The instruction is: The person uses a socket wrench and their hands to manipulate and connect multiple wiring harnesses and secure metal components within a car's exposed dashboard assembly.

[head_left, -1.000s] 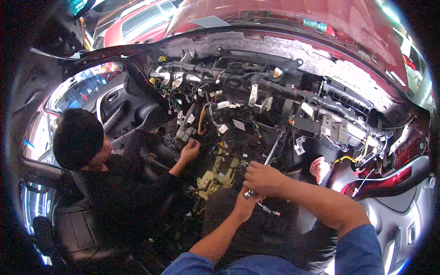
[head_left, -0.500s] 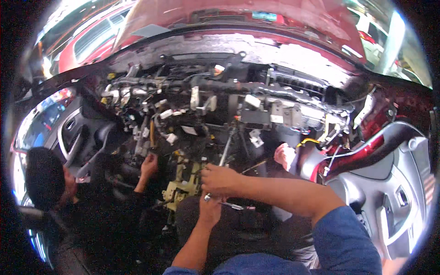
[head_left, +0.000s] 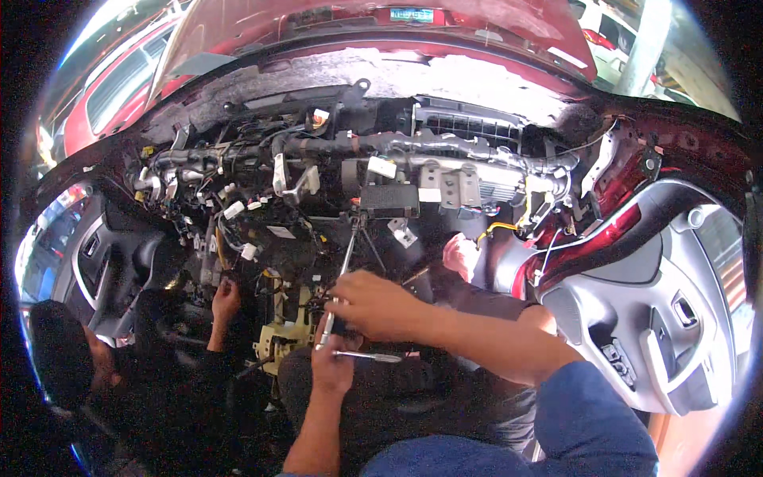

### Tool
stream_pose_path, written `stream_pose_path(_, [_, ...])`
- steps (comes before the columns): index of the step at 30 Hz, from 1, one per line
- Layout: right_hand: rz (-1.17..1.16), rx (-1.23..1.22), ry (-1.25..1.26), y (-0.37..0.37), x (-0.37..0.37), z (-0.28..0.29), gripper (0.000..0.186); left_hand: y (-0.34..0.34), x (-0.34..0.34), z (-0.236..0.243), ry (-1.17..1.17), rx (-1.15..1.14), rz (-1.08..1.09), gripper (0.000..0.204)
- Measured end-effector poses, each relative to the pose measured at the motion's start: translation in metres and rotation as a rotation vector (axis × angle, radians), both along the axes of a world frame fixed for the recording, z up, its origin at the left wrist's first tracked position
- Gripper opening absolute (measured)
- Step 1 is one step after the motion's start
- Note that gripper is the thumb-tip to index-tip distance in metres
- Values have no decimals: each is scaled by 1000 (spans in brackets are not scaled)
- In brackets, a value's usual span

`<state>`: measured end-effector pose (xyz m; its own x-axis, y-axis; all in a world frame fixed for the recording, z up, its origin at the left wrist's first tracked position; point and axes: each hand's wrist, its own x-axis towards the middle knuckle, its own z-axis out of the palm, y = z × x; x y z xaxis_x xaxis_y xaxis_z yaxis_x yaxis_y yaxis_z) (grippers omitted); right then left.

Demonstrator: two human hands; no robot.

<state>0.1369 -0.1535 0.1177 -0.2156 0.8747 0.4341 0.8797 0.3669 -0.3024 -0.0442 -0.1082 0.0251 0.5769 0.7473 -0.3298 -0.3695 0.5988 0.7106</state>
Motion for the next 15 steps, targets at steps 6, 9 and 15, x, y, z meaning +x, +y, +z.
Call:
stream_pose_path(6, [-246,-117,192,-55,25,0,45,5,-10,-4,-133,-64,-164,45])
stream_pose_path(9, [-353,-345,295,-72,20,-9,47,0,-5,-15,176,203,-126,49])
stream_pose_path(15, [-219,-707,378,-93,-16,-76,60,5,-6,-19,148,245,-205,50])
